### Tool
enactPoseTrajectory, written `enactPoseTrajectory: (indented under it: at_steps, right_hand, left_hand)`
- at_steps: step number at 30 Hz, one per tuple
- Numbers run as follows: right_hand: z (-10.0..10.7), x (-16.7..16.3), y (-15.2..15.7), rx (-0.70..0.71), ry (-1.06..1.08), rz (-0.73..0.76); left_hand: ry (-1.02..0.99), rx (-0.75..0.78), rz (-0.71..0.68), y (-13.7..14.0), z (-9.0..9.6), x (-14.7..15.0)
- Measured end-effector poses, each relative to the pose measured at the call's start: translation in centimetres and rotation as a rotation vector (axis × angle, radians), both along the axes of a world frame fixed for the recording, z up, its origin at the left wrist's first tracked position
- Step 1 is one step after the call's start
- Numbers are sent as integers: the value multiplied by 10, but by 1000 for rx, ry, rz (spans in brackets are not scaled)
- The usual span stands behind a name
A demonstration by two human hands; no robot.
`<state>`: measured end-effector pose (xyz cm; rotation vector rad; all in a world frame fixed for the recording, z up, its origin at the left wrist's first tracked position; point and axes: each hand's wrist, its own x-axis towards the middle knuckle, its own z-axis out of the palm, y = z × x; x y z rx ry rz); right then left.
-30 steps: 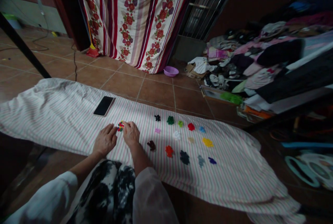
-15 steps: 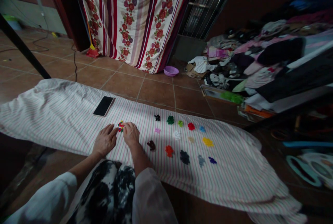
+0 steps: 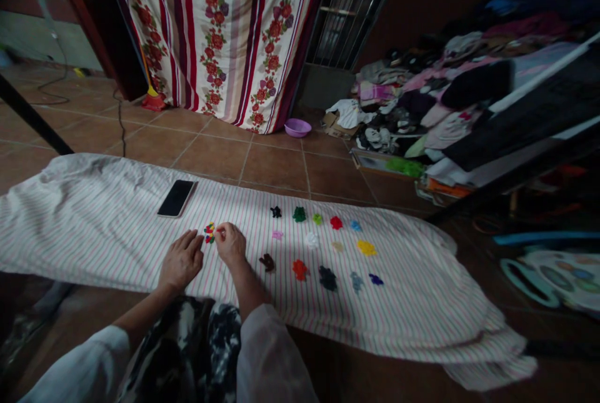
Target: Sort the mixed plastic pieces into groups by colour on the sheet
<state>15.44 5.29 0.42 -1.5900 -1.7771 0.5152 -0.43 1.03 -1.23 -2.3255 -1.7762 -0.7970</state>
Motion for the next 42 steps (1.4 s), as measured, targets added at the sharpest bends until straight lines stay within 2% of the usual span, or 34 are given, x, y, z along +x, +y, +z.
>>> enactPoseTrajectory:
  at_steps: [8,17,21,28,34,42]
  right_hand:
    - [-4,3,1,39,40,-97]
    - [-5,8,-1,112,93,-112]
    - [2,24,-1,109,126,-141]
    - [16,94,17,160,229,-280]
    - [7,167,24,245,376,-406]
    - [3,239,22,214,271,-564]
  left_hand:
    - [67,90,-11,1,-5,-2]
    - [62,78,-22,3,-9,-5]
    - [72,76,-37,2,-8,-6]
    - [102,143,-44,2,-7,-7]
    - [128,158,-54,3,-6,-8]
    - [155,181,-58,3,-5,-8]
